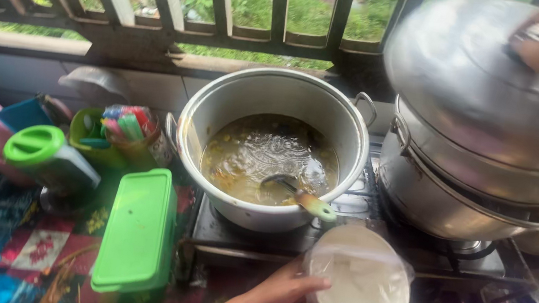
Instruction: The person prepares a noodle dish at a street-food stall. They fan satay skewers over a charcoal grill, line a bowl with a plastic bag, add noodles and a boiled egg to the bowl, carry an empty bowl across the kitchen, then ladle hot broth from a large pot into the bag-lined bowl.
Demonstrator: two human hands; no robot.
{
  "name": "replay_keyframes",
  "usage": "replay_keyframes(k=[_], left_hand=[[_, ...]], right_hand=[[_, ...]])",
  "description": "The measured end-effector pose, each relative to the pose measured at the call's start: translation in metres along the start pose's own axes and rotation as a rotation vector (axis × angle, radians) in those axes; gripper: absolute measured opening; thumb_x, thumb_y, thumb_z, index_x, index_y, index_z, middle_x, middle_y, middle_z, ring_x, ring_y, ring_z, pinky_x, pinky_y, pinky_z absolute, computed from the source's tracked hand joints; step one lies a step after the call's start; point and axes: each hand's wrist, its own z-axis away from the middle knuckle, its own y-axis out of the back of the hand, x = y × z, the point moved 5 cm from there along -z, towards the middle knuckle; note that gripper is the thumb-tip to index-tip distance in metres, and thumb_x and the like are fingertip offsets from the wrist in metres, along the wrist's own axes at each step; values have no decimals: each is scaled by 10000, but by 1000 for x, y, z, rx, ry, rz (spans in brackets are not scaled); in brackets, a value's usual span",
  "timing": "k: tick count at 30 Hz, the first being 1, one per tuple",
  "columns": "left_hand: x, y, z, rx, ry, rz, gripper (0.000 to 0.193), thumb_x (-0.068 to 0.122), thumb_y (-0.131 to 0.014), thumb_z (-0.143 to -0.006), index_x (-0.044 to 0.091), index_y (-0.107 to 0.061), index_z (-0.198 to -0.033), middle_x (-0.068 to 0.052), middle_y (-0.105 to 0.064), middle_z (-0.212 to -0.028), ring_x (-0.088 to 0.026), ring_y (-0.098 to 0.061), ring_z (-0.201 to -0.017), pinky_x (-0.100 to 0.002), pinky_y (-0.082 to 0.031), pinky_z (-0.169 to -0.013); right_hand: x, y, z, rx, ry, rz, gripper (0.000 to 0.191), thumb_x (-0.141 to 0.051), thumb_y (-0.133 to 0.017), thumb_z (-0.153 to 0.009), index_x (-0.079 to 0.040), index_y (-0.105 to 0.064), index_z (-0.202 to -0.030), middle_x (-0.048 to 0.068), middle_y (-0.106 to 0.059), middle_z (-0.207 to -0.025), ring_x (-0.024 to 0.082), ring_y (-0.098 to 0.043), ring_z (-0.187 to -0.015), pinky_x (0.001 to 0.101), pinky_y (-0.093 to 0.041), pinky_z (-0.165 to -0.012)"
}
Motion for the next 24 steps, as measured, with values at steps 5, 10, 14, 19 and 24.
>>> replay_keyframes(k=[5, 10, 14, 19, 24], left_hand=[[-30, -4, -38, 132, 31, 56, 796, 304, -709, -861, 167, -371, -1568, -48, -559, -1451, -186, -578, -1287, -376, -520, -1008], [-41, 2, -69, 244, -35, 64, 702, 264, -672, -892, 179, -404, -1536, -45, -590, -1394, -178, -611, -1232, -372, -550, -965], [-55, 13, -91, 302, -54, 132, 610, 255, -639, -922, 147, -469, -1498, -44, -623, -1333, -169, -631, -1185, -371, -555, -953], [-65, 26, -111, 385, -173, 101, 497, 277, -634, -974, 49, -570, -1411, -78, -670, -1264, -187, -642, -1135, -333, -538, -937], [-59, 27, -106, 360, -135, 173, 550, 345, -654, -982, 0, -557, -1398, -110, -658, -1260, -202, -661, -1098, -379, -548, -959]], right_hand=[[36, -60, 3, -212, -45, -14, 351, -299, -769, -931, -184, -763, -1262, 151, -745, -1038, 271, -714, -881, 432, -571, -768], [47, -110, 6, -329, -54, -39, 376, -315, -767, -924, -190, -754, -1278, 136, -732, -1070, 259, -704, -911, 421, -568, -787], [38, -116, 13, -356, -59, -46, 396, -329, -766, -918, -196, -746, -1290, 124, -721, -1096, 249, -696, -934, 412, -565, -802], [9, -112, 39, -348, -64, -62, 421, -346, -764, -911, -203, -737, -1306, 109, -708, -1129, 237, -687, -963, 401, -561, -821], [-5, -92, 65, -235, -2, -146, 447, -362, -763, -904, -210, -727, -1322, 94, -694, -1162, 225, -677, -992, 390, -558, -840]])
